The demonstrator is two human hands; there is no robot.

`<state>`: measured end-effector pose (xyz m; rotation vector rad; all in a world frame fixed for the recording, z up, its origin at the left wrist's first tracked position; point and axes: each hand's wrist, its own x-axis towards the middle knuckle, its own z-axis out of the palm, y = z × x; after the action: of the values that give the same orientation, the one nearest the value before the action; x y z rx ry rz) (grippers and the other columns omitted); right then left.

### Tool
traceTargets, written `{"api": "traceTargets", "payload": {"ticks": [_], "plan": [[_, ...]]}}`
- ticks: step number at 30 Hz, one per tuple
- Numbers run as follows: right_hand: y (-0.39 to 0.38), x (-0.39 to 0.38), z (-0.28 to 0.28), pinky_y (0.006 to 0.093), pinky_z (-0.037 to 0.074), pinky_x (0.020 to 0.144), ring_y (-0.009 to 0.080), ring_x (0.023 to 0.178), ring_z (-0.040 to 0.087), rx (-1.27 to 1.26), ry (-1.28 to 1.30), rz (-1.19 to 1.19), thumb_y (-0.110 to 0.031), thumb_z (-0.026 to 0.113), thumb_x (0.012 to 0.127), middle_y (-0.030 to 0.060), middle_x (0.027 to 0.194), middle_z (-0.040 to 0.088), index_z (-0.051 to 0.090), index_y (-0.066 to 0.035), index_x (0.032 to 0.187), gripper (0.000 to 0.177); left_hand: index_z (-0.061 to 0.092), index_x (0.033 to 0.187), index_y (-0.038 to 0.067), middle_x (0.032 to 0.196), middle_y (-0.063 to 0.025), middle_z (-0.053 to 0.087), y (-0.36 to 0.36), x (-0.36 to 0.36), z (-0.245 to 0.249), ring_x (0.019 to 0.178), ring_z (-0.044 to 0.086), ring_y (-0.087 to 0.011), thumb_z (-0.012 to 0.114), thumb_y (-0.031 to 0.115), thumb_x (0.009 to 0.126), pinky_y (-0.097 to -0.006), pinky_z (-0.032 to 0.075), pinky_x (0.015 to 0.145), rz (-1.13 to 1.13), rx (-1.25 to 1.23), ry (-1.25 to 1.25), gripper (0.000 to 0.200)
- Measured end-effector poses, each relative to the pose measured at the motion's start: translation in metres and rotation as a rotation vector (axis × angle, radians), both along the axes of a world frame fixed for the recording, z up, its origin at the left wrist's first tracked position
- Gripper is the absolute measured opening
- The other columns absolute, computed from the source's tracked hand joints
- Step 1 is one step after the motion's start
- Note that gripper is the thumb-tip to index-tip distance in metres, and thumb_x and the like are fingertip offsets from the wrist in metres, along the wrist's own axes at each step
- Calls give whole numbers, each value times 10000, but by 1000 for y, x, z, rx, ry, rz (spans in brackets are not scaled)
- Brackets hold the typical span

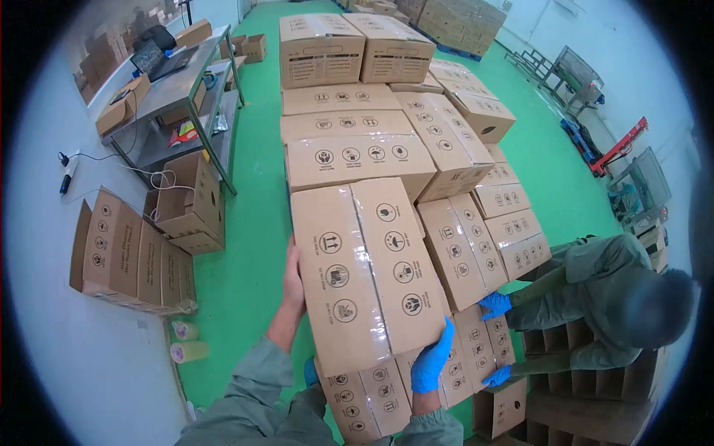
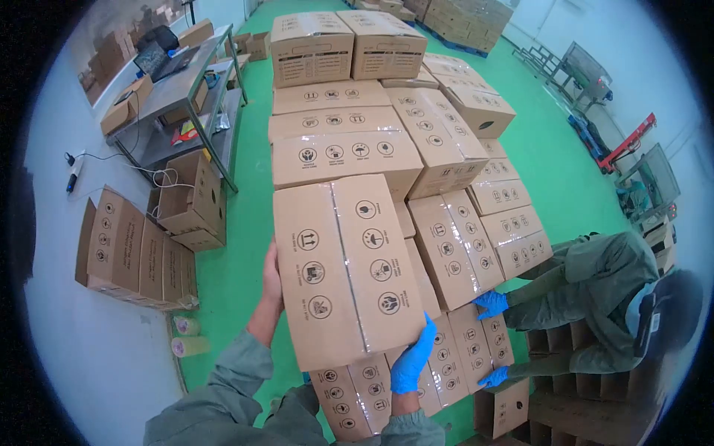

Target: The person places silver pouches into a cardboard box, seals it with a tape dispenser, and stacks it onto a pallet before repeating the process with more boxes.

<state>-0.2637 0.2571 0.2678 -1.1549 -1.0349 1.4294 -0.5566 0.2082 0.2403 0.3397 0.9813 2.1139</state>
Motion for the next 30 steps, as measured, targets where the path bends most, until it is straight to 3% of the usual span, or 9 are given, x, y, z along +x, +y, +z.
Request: {"api": "traceTargets", "payload": {"ticks": [6,9,13,15,19,22,24,27,30], "plan": [[11,-2,-16,347,388,1001,183,1109,523,-65,143,-95,-367,427,1000,57,1164,570,557,-37,1178,397,354,1425,13,1432,-116,415,-25,41,-86,1323,391,-201,357,402,1030,-368,323,1112,57,-211,-41,555],[13,14,-13,348,383,1010,184,1123,508,-64,73,-46,-369,409,1008,64,1176,558,547,-30,1181,405,428,1364,-26,1301,-133,540,-36,61,-41,1179,527,-215,371,294,1040,-350,455,995,-18,-157,-119,459],[30,35,1,360,323,1082,188,1255,442,66,-132,397,-368,361,1036,80,1326,490,471,-54,1338,450,474,1297,-12,1208,-135,564,-79,82,-99,1105,550,-219,421,254,1013,-360,468,935,-68,-301,-157,393],[5,80,-14,369,322,1086,211,1260,439,6,-233,303,-329,396,1019,103,1335,482,459,-34,1345,445,497,1263,-5,1162,-135,576,-124,103,-146,1067,561,-221,446,235,999,-364,474,905,-106,-519,-131,361],[-25,134,-80,408,315,1105,302,1277,425,-37,-529,-13,-171,535,952,196,1371,450,409,46,1373,491,544,1196,8,1068,-137,600,-206,202,-187,993,584,-225,495,195,971,-374,488,845,-18,-1169,364,296],[-73,257,-177,429,328,1097,343,1287,413,-85,-889,-361,-127,597,906,230,1378,433,393,53,1385,551,568,1067,15,981,-154,585,-196,290,-119,959,572,-307,595,157,881,-429,462,847,-432,-919,623,235],[-76,311,-192,431,336,1092,358,1288,410,-63,-1060,-422,-146,601,907,240,1384,425,394,49,1387,558,567,1052,9,1006,-172,576,-122,314,-71,998,539,-369,630,178,828,-462,436,879,-662,-714,1117,288],[-35,365,-212,417,381,1056,363,1227,477,86,-1228,-353,-197,602,918,243,1313,493,439,65,1350,530,477,1270,-11,1242,-246,474,-14,327,-131,1158,451,-405,626,237,825,-487,373,994,-542,-561,1545,531],[1,402,-230,406,437,987,318,1130,546,-118,-914,-42,-258,561,962,222,1247,548,480,77,1288,474,386,1374,-39,1366,-286,391,74,348,-154,1214,389,-460,675,393,804,-507,303,1066,-524,-818,1687,771]]}}
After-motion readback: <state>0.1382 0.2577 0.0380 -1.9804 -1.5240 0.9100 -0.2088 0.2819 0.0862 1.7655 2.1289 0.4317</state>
